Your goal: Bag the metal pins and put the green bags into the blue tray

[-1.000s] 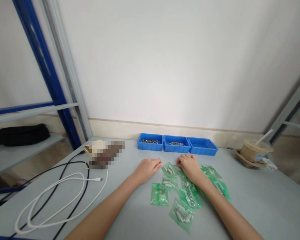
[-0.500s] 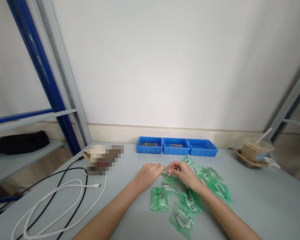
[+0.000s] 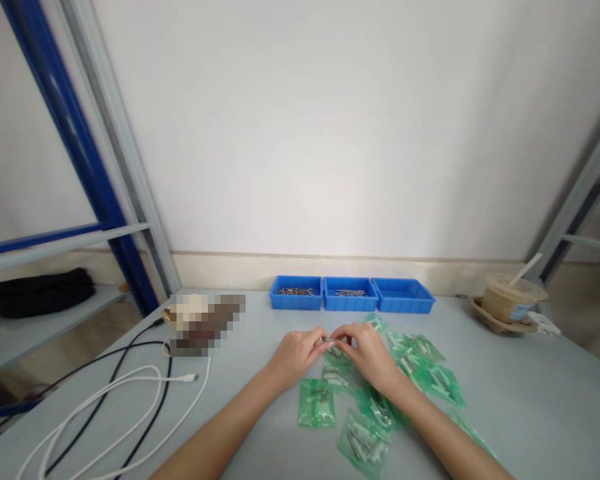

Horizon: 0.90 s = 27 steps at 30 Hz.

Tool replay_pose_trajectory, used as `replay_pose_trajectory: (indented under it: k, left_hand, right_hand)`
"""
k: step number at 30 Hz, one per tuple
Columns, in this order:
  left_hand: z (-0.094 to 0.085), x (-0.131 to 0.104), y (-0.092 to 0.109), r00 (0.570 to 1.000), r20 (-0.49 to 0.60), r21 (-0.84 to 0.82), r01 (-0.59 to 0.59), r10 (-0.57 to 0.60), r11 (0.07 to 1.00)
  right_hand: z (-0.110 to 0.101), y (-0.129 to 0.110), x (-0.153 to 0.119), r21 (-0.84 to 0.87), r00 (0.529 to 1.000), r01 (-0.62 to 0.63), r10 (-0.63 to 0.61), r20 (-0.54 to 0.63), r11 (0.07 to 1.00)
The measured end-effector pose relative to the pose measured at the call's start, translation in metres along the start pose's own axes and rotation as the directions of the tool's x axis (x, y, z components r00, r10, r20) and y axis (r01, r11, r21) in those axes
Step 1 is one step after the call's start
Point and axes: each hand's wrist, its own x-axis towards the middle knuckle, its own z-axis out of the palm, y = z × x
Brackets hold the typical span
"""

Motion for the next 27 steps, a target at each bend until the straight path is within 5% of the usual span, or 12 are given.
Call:
replay_pose_trajectory:
  k: [27]
  left_hand:
    - [-0.0008,-0.0006,0.0006,0.995,0.046,-0.117,0.09,-0.085,0.989]
  right_hand:
    - [0.0005,-0.0023,-0.0039,-0.179,0.989,0.136,-0.122,0.088,0.974]
